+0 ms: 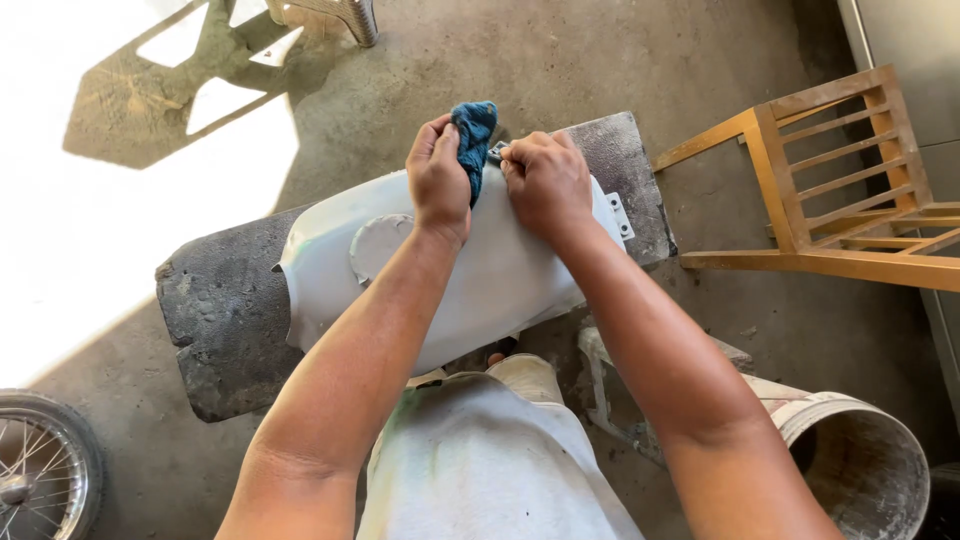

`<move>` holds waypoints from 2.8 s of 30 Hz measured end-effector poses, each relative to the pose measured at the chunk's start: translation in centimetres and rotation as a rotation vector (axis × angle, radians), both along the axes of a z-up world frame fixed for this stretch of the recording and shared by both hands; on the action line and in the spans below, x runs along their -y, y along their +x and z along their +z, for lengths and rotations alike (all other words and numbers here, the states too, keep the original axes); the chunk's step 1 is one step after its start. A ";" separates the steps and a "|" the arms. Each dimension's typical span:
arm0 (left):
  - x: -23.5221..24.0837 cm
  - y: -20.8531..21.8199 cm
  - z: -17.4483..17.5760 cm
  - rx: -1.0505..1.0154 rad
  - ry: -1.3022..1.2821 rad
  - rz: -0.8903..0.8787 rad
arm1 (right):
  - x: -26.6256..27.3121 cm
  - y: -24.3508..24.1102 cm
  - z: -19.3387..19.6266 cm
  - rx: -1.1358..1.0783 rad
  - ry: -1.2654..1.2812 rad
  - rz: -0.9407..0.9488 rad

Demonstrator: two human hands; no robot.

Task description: Sand and clean a motorcycle fuel tank using sandpaper and a cloth.

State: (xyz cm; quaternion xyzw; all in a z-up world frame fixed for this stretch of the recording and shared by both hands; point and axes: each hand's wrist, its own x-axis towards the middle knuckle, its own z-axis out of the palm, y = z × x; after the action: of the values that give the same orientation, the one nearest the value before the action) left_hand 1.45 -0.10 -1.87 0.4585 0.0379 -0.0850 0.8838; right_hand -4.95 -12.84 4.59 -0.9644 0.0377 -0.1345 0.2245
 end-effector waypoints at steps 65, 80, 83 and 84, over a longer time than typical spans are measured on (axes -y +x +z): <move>-1.4 -2.5 5.3 0.236 0.576 -0.286 | -1.5 -15.2 2.1 0.227 0.028 -0.107; -1.2 -2.1 4.0 0.282 0.572 -0.247 | -0.9 -15.7 1.8 0.238 0.029 -0.107; -1.3 -2.6 4.6 0.305 0.628 -0.256 | 0.6 -14.5 0.3 0.250 0.076 -0.153; -1.1 -2.6 4.8 0.308 0.618 -0.259 | 1.6 -13.5 -0.3 0.239 0.121 -0.183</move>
State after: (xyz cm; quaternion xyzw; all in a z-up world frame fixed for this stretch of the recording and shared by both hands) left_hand -1.20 0.99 2.90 0.7121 -0.1302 -0.1109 0.6809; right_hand -18.41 -14.47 4.29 -0.9188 0.1064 -0.2654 0.2721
